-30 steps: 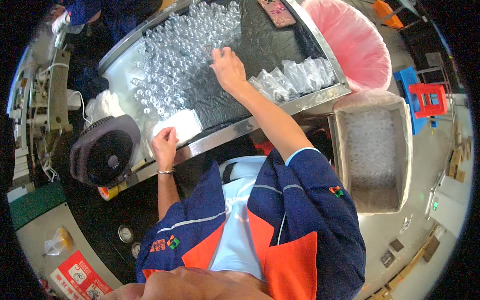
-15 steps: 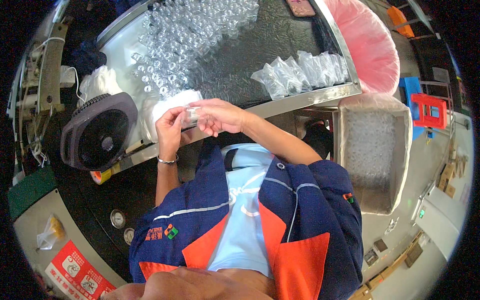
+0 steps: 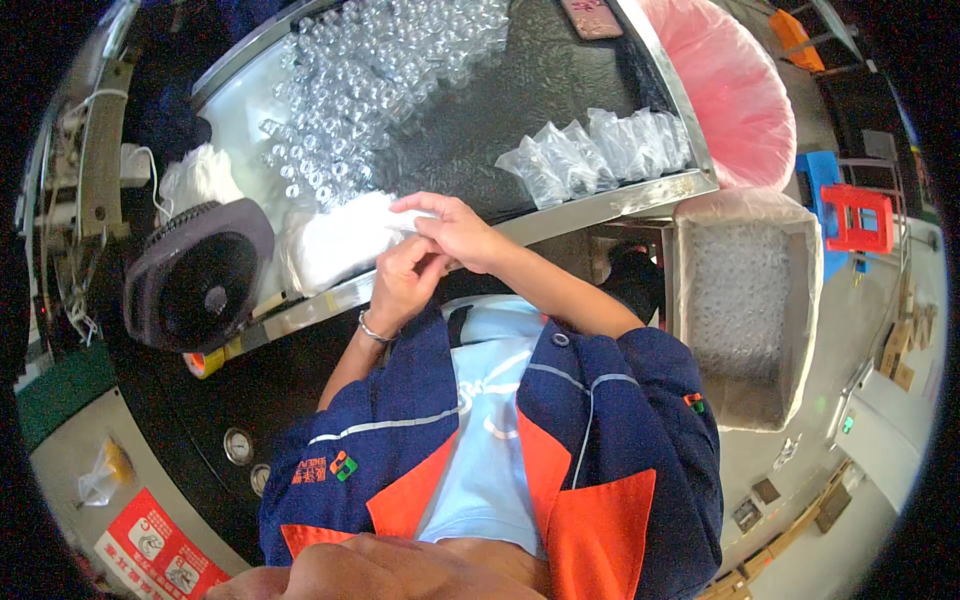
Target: The person places small clear plastic parts into individual plastic bags by hand at a factory workstation.
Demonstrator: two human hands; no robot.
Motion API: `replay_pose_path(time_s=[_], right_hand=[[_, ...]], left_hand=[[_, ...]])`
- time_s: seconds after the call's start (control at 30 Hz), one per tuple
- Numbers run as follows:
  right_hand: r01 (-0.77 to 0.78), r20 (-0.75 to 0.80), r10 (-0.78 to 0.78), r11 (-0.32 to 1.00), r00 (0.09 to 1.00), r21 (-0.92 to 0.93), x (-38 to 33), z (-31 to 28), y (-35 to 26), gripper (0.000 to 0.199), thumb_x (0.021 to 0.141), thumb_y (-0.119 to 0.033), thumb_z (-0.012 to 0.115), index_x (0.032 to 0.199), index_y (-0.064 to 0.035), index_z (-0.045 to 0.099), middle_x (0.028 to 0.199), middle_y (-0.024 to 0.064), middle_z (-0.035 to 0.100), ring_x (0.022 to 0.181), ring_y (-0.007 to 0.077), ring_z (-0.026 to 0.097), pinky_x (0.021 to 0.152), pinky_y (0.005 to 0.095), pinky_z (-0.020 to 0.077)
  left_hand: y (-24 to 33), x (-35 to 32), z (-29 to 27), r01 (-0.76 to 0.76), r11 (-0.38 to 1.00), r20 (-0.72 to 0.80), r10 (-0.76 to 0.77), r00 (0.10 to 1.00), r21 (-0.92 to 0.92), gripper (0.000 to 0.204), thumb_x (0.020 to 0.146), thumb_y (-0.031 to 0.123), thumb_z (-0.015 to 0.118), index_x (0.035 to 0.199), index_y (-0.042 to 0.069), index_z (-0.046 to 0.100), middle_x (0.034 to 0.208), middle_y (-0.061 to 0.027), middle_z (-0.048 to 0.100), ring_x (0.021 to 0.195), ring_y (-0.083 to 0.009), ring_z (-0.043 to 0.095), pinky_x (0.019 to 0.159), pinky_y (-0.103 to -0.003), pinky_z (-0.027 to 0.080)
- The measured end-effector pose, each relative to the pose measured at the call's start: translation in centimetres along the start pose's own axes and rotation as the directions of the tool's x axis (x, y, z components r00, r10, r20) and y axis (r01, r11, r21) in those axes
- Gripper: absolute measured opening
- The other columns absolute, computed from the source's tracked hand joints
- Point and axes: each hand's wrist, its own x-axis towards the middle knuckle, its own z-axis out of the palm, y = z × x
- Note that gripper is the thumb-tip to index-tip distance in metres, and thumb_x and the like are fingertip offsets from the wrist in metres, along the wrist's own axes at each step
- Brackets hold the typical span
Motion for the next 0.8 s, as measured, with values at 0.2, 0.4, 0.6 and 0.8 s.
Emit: replay_pose_path(time_s=[0.2,0.4,0.6,0.8], right_hand=[[-0.095,0.166,-0.608,-0.374,0.777,-0.922,-2.6,-3.7,-2.3,0.03,0.08,0.001,0.054,0.108,-0.0057,0.063,0.126,0.0257,0.047,0.108,0.0416,0.051,0.09,0.0453,0.0445],[-0.038,0.165,-0.82,-0.222,0.548,-0.974,2.3,-4.9,-7.4,0.04,0.08,-0.01,0.065,0.119,-0.0123,0.058,0.117,0.0217,0.052,0.103,0.0373,0.054,0.085,0.0453,0.0457],[-0.245,0.01,-0.805,-0.193,0.594,-0.95,8.5,-6.3,-9.8,0.052,0.08,-0.018,0.071,0.127,-0.0143,0.046,0.106,0.0166,0.054,0.087,0.037,0.061,0.075,0.0446,0.051],[-0.11,-0.047,-0.814,-0.021,0.578,-0.994,6.6,-7.2,-8.7,0.044,0.08,-0.013,0.069,0.119,-0.0108,0.048,0.104,0.0181,0.053,0.086,0.0402,0.061,0.071,0.0462,0.0513]], left_hand=[[-3.5,-0.7,-4.3,0.251,0.938,-0.25,-0.19,0.949,0.24,0.022,0.077,0.001,0.071,0.097,0.0,0.064,0.086,-0.0092,0.063,0.063,-0.0171,0.06,0.056,-0.029,0.049],[-4.9,-1.4,-6.0,0.291,0.765,-0.197,-0.216,0.956,0.574,0.021,0.074,0.009,0.075,0.091,0.004,0.064,0.083,-0.0113,0.062,0.063,-0.0249,0.061,0.055,-0.037,0.048],[-6.3,-2.5,-6.1,0.434,0.867,-0.315,-0.352,0.881,0.245,0.013,0.079,0.009,0.072,0.085,-0.001,0.065,0.07,-0.0114,0.065,0.057,-0.0208,0.063,0.055,-0.032,0.049],[-6.0,-2.3,-6.6,0.57,0.821,-0.294,-0.541,0.788,0.015,0.008,0.083,0.005,0.067,0.084,-0.003,0.065,0.07,-0.0089,0.066,0.057,-0.0123,0.062,0.053,-0.028,0.048]])
